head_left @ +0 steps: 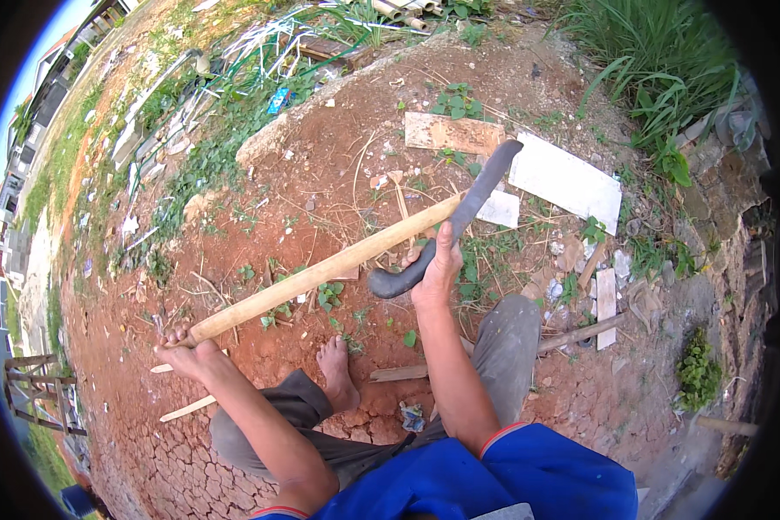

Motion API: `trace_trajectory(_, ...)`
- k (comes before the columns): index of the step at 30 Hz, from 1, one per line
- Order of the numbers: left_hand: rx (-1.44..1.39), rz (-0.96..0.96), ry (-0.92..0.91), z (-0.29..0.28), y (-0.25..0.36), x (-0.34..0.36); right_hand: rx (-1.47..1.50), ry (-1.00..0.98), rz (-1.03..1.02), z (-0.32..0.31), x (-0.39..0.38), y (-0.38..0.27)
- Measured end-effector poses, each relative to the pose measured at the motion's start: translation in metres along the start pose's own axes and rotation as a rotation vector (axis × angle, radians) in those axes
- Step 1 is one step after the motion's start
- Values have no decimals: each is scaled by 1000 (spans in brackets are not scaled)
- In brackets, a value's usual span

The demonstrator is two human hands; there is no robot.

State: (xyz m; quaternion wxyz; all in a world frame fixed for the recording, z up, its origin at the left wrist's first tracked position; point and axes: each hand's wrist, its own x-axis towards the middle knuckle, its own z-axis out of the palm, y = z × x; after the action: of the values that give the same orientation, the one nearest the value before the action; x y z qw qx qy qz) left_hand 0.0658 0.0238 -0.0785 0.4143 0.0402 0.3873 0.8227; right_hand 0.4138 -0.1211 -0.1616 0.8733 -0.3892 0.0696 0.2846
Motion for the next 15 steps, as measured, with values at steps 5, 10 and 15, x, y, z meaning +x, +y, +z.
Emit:
trace_trajectory(5,67,-469,98,-90,-121,-27,-83,-248,-228,46,23,-78)
trace_trajectory(10,743,-201,-479,-42,-131,-97,-285,-553,-262,71,7,-91)
trace_trajectory(15,440,-219,-1282,63,-101,-167,-678,-866,-376,103,-39,-58)
